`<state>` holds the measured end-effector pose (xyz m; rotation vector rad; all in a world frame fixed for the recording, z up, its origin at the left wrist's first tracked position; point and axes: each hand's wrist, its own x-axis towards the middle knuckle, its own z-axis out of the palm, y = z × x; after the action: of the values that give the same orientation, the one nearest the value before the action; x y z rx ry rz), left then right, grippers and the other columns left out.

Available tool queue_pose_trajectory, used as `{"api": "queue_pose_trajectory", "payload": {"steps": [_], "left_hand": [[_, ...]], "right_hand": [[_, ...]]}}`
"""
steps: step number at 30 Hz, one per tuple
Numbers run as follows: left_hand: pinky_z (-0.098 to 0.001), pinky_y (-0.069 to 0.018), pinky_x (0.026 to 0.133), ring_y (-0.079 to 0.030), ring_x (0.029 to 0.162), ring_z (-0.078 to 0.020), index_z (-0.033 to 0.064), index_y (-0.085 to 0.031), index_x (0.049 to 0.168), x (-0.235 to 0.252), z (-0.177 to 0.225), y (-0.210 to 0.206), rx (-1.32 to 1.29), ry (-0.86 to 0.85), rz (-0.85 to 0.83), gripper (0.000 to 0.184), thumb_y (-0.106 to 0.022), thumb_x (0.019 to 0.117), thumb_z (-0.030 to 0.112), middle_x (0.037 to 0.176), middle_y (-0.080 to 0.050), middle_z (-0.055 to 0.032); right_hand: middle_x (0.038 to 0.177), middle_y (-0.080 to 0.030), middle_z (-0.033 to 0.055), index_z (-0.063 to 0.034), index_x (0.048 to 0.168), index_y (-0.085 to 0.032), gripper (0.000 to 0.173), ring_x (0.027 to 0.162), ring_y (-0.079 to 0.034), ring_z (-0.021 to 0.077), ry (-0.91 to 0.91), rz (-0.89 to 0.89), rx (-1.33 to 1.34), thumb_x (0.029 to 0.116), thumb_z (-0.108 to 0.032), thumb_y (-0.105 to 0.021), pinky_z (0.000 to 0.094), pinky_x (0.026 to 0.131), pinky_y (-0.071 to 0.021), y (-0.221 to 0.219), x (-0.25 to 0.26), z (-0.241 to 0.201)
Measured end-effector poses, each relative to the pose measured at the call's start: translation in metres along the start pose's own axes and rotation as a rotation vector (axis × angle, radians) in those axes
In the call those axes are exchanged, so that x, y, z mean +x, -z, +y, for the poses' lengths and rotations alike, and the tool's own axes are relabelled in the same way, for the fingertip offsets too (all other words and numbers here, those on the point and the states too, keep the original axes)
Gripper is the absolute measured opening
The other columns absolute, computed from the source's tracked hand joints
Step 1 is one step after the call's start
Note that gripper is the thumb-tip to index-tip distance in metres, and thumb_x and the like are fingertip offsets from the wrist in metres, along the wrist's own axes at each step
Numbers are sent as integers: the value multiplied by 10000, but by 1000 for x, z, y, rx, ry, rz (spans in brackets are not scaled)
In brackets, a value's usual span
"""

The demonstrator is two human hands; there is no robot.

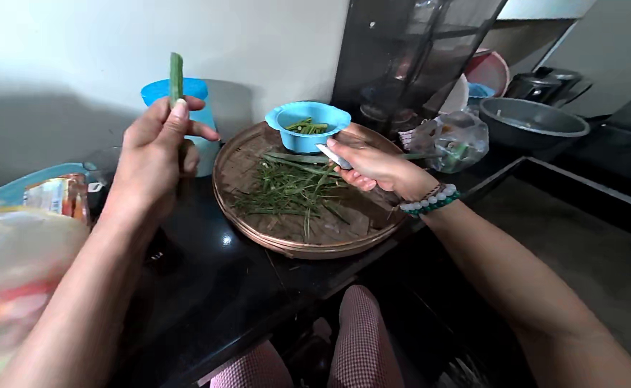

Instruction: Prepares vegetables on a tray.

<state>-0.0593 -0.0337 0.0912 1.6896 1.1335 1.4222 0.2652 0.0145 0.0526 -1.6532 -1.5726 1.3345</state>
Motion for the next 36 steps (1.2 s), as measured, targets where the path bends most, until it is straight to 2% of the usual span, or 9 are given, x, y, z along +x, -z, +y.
{"api": "queue_pose_trajectory", "payload": {"steps": [3,6,13,16,18,21,27,31,36], "left_hand": [[-148,-273,387,-338,414,-6,182,-511,1313,-18,-6,-15,-103,178,-70,325,-315,1133,369,772,-631,22],[-153,-294,385,-384,433,-15,158,-550,1261,-21,-21,-45,-158,336,-225,404,-283,1127,430,786,-642,4],[-197,-427,452,-489,506,-76,131,-585,1269,-19,-59,-88,-326,393,-418,472,-256,1129,438,751,-577,-18],[-193,-343,430,-386,479,-63,134,-582,1306,-24,-72,-88,-321,367,-311,444,-257,1136,385,683,-462,19],[-200,-301,431,-331,472,-60,137,-592,1282,-17,-76,-89,-361,390,-175,415,-274,1136,362,636,-377,47],[-204,-294,425,-325,462,-63,136,-552,1311,-6,-83,-89,-461,409,-22,408,-255,1141,358,616,-368,45],[-183,-261,393,-306,422,-44,92,-558,1197,6,-89,-87,-611,472,115,441,-217,1143,368,580,-383,40],[-182,-236,380,-275,396,-45,103,-512,974,4,-87,-87,-623,509,94,459,-215,1136,414,536,-345,37],[-180,-221,383,-247,392,-40,118,-516,953,0,-86,-85,-640,541,41,454,-215,1138,402,520,-267,66]], "right_hand": [[530,-346,-69,-184,1148,-644,592,371,-288,17,58,-159,-56,1031,-666,-321,166,361,-247,-1,9,10],[548,-356,-79,-226,1346,-580,484,370,-282,2,234,-239,-2,1055,-576,-414,152,339,-243,-6,12,3],[546,-368,-68,-93,1066,-658,227,391,-299,10,486,-180,196,1068,-298,-560,164,355,-255,-36,30,-29],[558,-400,-42,-117,1052,-609,214,394,-331,40,525,-9,99,1037,-330,-617,195,364,-289,-34,46,-36],[763,-550,71,-145,1304,-546,358,501,-439,145,629,189,-148,1022,-347,-636,304,443,-386,-42,40,-33],[1167,-696,145,-205,1555,-443,457,832,-689,298,873,365,-517,1105,-282,-450,512,730,-571,-58,46,-29],[1034,-653,79,-435,1563,-414,477,747,-644,247,933,418,-799,1110,-468,-265,476,588,-522,-86,68,-15],[962,-672,57,-361,1567,-434,465,698,-643,224,1001,388,-765,1109,-407,-367,456,564,-526,-96,69,-4],[892,-637,47,-413,1498,-525,417,638,-605,205,1039,419,-787,1093,-367,-440,412,510,-486,-95,73,-2]]}}
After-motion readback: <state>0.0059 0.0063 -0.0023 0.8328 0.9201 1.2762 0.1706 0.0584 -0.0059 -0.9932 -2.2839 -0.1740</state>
